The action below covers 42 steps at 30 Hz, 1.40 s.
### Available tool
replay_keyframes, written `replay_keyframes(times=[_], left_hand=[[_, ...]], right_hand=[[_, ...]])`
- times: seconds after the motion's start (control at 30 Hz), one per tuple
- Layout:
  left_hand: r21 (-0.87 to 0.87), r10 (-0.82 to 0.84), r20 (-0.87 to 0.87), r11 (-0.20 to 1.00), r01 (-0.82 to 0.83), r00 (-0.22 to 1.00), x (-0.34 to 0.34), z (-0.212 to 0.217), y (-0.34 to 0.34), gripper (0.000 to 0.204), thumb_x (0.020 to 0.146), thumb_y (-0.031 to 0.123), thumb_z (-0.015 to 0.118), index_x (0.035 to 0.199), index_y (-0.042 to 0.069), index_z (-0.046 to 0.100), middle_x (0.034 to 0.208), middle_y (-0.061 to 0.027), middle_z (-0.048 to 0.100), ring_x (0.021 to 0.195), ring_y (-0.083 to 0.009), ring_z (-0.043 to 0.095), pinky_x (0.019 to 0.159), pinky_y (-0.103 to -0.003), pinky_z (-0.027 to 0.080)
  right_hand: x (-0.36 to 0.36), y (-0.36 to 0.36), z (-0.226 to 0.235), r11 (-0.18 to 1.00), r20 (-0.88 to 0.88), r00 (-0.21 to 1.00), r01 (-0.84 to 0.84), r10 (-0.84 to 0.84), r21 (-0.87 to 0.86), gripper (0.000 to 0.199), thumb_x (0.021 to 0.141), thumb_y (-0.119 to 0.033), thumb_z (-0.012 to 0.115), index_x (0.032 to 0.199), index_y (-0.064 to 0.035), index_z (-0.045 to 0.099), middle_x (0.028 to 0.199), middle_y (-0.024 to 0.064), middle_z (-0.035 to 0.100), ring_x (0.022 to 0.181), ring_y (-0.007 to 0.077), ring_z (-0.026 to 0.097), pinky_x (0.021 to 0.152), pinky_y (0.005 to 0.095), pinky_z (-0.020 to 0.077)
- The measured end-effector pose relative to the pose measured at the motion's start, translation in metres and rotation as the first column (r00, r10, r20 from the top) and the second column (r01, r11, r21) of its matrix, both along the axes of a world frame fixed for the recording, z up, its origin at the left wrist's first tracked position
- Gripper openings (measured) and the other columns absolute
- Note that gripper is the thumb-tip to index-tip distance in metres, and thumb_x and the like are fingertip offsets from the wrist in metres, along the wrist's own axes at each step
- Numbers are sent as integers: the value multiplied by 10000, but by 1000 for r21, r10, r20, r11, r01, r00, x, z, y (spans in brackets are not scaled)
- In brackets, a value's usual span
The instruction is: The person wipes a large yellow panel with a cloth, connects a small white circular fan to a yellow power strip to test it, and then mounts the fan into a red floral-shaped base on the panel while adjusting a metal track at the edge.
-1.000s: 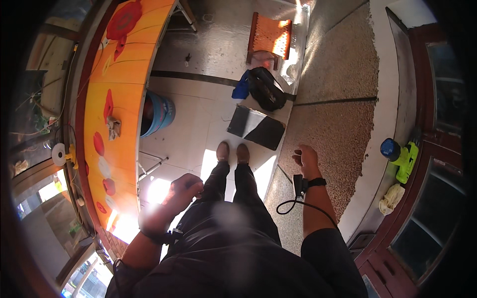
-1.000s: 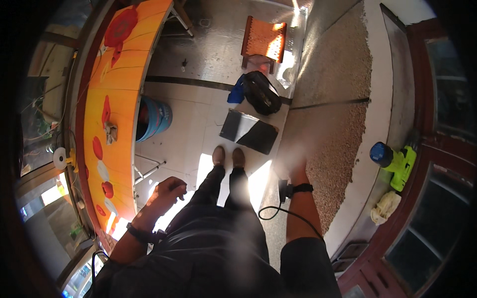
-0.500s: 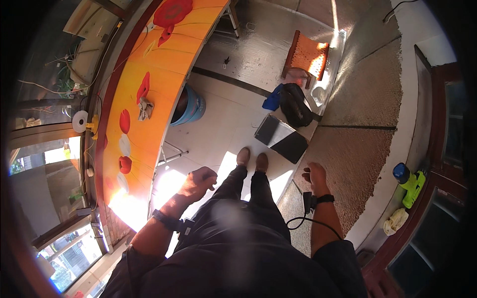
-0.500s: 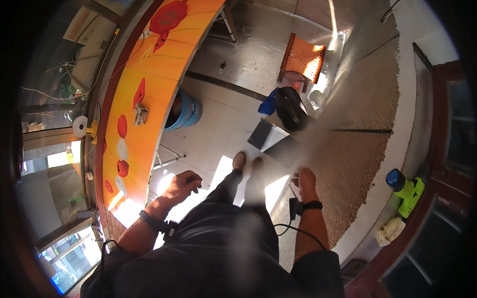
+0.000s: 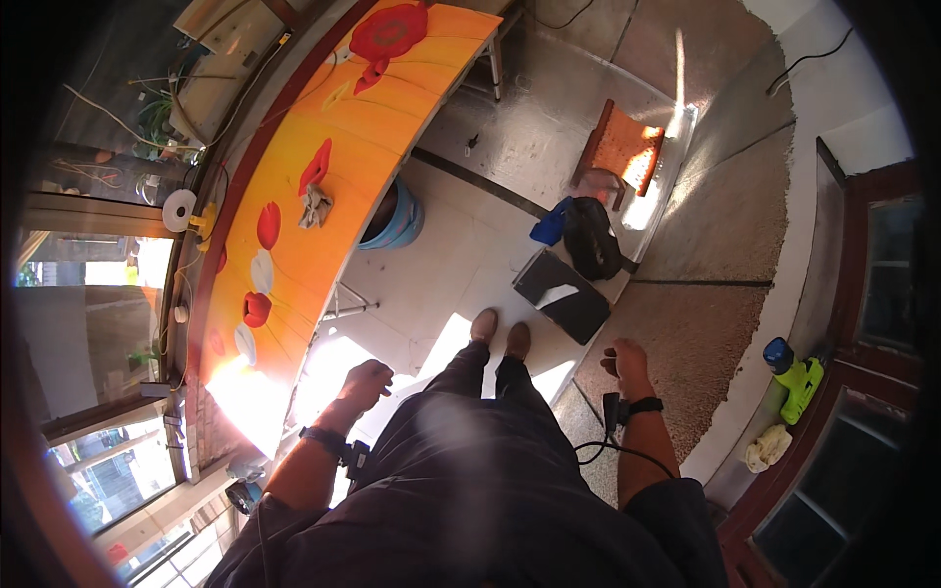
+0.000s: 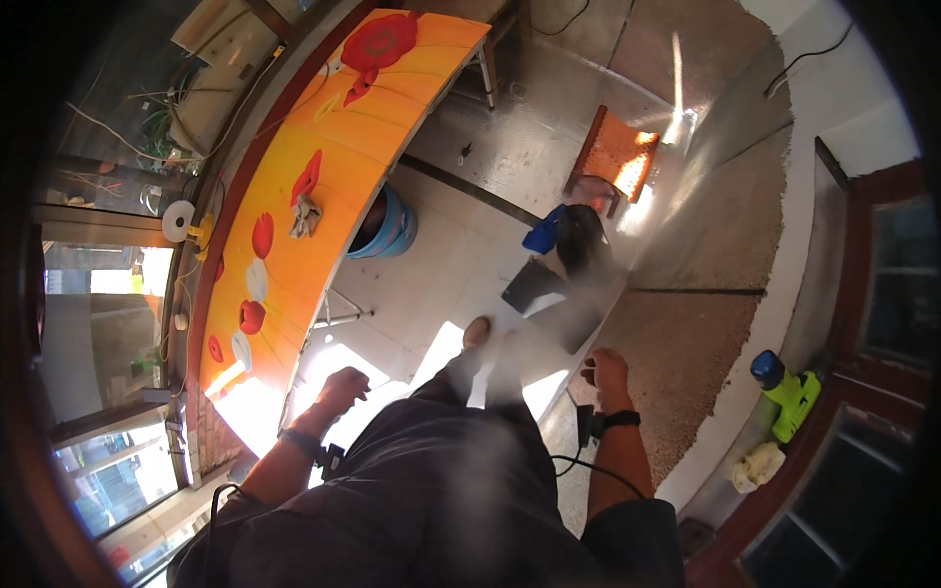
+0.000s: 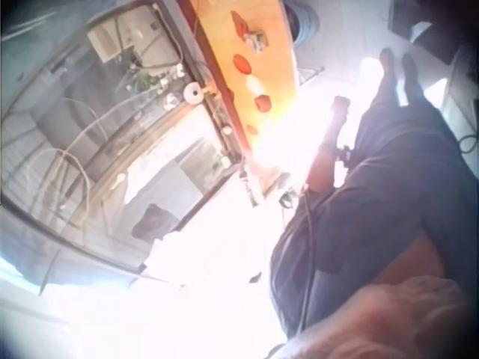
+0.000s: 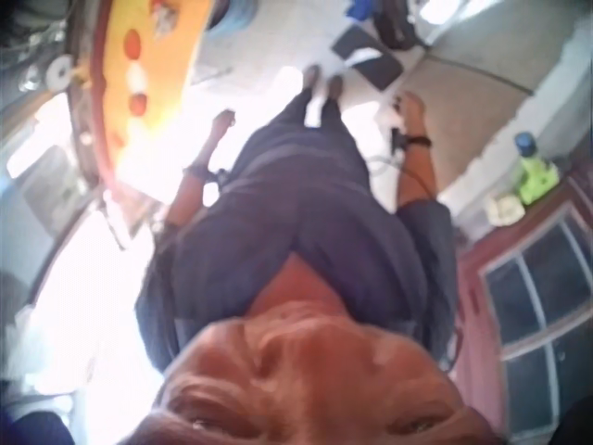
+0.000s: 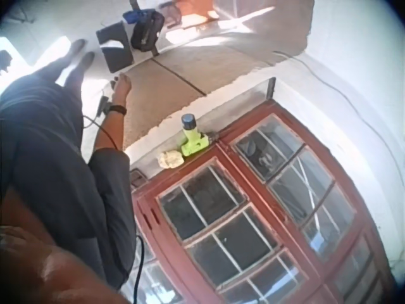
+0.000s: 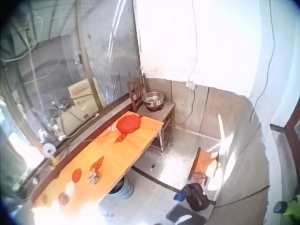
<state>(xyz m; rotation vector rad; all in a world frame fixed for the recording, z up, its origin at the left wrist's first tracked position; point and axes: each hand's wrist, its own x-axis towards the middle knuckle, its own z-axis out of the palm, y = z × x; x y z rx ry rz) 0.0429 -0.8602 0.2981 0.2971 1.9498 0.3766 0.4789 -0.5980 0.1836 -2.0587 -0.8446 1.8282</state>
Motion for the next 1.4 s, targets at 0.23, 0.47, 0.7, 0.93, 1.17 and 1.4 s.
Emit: replay_keyframes(times=[0.23, 0.47, 0.7, 0.93, 1.17, 1.4], left_hand=[[49, 81, 3, 995, -81, 997, 3, 1, -22, 286, 934, 265, 640, 1056, 6, 648, 896, -87, 690, 740, -160, 675, 577, -303, 501], [58, 81, -50, 995, -78, 995, 7, 13, -23, 306, 951, 325, 630, 1023, 28, 647, 892, -71, 692, 757, -147, 677, 573, -297, 502], [108, 146, -49, 984, -140, 988, 12, 4, -40, 309, 958, 335, 627, 1016, 31, 644, 874, -73, 703, 737, -146, 674, 561, -295, 492], [133, 178, -55, 977, -169, 983, 21, 7, -44, 330, 960, 349, 621, 1011, 24, 637, 857, -76, 707, 709, -148, 674, 560, -295, 492], [140, 179, -55, 975, -170, 982, 24, 7, -47, 348, 963, 363, 611, 1013, 19, 635, 865, -79, 710, 711, -145, 676, 563, -292, 499], [155, 182, -44, 973, -173, 982, 26, 7, -49, 356, 964, 370, 601, 1023, 20, 636, 866, -73, 710, 707, -144, 677, 569, -292, 505]], right_hand=[[8, 2, -7, 1000, -51, 999, -15, 14, -7, 257, 961, -220, 549, 1101, -6, 567, 871, 120, 607, 602, 217, 640, 468, 306, 470], [8, 1, 5, 999, -25, 999, -39, 40, 15, 256, 939, -247, 583, 1075, -30, 573, 870, 109, 609, 613, 226, 640, 477, 317, 467], [16, 5, -2, 999, -55, 998, -41, 43, 33, 214, 955, -245, 571, 1043, -50, 572, 870, 110, 614, 622, 250, 635, 470, 317, 451], [17, 13, 4, 996, -36, 997, -71, 73, 50, 233, 954, -267, 597, 1045, -53, 589, 870, 108, 631, 621, 237, 645, 477, 317, 471], [20, 12, 7, 994, -33, 996, -85, 87, 62, 252, 961, -284, 598, 1069, -57, 576, 884, 104, 624, 639, 244, 650, 504, 325, 487], [14, 12, 22, 992, -18, 993, -116, 117, 43, 262, 975, -283, 591, 1074, -41, 572, 901, 109, 619, 685, 239, 654, 533, 336, 495]])
